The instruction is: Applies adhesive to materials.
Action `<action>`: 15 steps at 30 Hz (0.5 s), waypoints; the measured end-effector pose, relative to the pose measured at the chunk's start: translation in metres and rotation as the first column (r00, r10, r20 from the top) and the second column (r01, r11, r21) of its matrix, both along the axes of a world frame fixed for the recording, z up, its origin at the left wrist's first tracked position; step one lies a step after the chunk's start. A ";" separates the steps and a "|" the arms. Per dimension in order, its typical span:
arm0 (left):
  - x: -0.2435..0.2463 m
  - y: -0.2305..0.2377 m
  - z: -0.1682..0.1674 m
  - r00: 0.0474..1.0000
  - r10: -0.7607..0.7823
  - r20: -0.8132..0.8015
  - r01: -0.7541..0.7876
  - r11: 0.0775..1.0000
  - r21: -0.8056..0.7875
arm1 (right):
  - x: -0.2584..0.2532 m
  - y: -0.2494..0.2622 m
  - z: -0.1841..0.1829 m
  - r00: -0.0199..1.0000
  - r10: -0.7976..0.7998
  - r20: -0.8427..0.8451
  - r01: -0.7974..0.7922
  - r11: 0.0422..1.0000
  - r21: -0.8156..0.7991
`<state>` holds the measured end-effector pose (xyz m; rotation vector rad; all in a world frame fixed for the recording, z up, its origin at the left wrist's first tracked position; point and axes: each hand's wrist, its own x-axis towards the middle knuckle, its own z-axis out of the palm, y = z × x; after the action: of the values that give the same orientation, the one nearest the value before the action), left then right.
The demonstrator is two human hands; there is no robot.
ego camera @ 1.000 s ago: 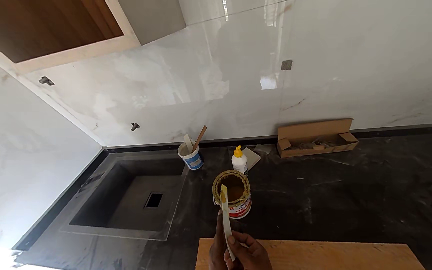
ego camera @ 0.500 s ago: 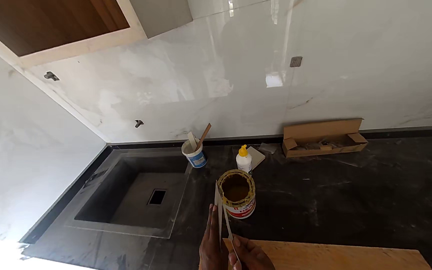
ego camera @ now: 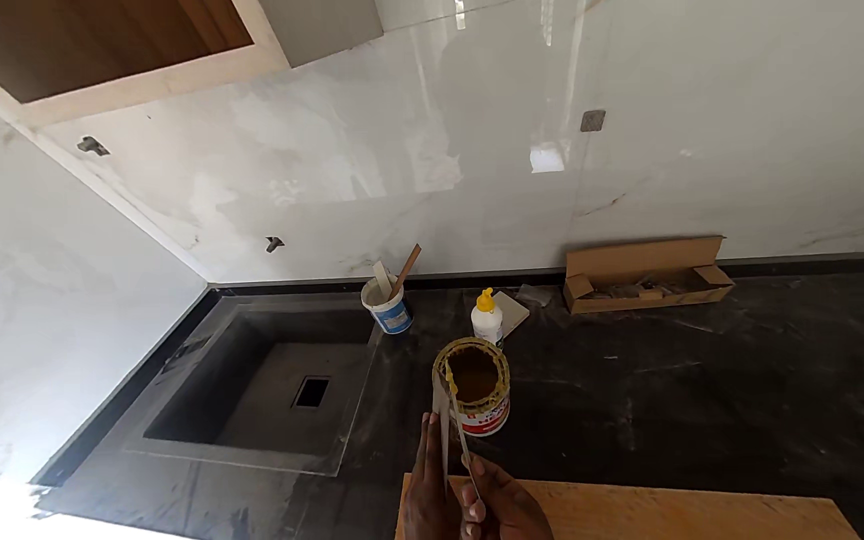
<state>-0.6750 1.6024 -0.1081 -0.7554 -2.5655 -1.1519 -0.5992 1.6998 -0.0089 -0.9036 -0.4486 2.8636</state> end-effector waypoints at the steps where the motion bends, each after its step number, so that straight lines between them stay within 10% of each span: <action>1: -0.006 -0.002 0.001 0.999 0.039 -0.005 -0.040 0.999 -0.035 | 0.000 0.000 0.001 1.000 0.003 -0.001 -0.003 1.000 -0.003; 6: -0.025 -0.012 0.009 0.967 0.253 0.029 -0.249 0.964 -0.095 | 0.000 0.007 0.001 0.999 -0.011 -0.053 0.012 1.000 0.013; 10: -0.025 -0.032 0.020 0.820 0.358 0.446 -0.424 0.904 0.055 | -0.010 0.037 -0.008 0.994 -0.084 -0.073 0.090 0.993 0.078; 15: -0.035 -0.072 0.016 0.604 0.016 0.797 -0.725 0.427 0.541 | -0.029 0.079 -0.022 0.989 -0.136 0.065 0.108 0.941 0.322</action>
<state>-0.7096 1.5304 -0.0924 0.6981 -1.8519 -2.4910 -0.6282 1.7788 -0.0312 -0.9586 -0.8050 2.5463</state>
